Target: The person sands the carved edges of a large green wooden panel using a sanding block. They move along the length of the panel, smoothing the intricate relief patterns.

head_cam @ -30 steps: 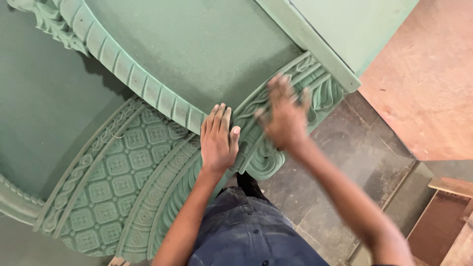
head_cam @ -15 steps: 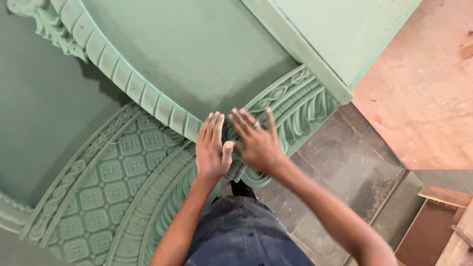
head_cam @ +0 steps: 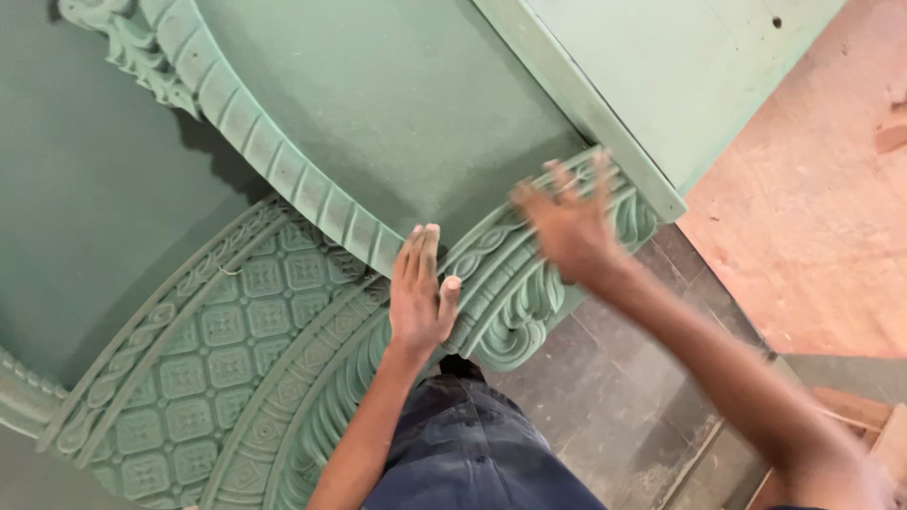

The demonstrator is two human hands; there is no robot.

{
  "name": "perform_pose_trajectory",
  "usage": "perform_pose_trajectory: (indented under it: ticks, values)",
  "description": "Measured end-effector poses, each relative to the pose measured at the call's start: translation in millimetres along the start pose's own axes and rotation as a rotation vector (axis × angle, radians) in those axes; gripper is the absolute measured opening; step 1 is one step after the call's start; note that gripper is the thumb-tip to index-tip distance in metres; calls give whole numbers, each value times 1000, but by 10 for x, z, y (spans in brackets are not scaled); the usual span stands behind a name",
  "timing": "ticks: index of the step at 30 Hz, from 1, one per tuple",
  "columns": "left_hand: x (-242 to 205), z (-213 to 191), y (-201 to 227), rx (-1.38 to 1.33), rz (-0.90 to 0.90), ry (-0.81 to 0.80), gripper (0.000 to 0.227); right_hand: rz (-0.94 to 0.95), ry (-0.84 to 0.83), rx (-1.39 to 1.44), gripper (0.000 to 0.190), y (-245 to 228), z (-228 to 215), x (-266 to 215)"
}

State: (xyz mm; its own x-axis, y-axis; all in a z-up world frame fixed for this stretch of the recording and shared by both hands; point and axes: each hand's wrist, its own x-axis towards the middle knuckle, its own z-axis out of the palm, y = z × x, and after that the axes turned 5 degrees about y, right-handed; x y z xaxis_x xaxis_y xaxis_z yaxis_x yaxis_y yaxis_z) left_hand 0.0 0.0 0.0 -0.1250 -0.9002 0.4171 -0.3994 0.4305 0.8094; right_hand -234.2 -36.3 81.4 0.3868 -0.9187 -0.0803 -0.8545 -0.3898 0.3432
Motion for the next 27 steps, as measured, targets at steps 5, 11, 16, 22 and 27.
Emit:
perform_pose_trajectory:
  ticks: [5,11,16,22,27]
  values:
    - [10,73,-3,-16,-42,67,74,71,-226,-160,50,1133,334,100]
    - [-59,45,-52,-33,-69,74,75,-227,-202,-259,46,-395,93,285]
    - [-27,52,-40,-116,-66,126,77,-234,-184,-129,33,117,-318,436]
    - [-44,49,-113,-151,-87,166,80,-41,-86,-406,28,374,-254,465]
    - [-112,71,-123,-219,-73,244,82,-335,-332,-177,61,-861,36,274]
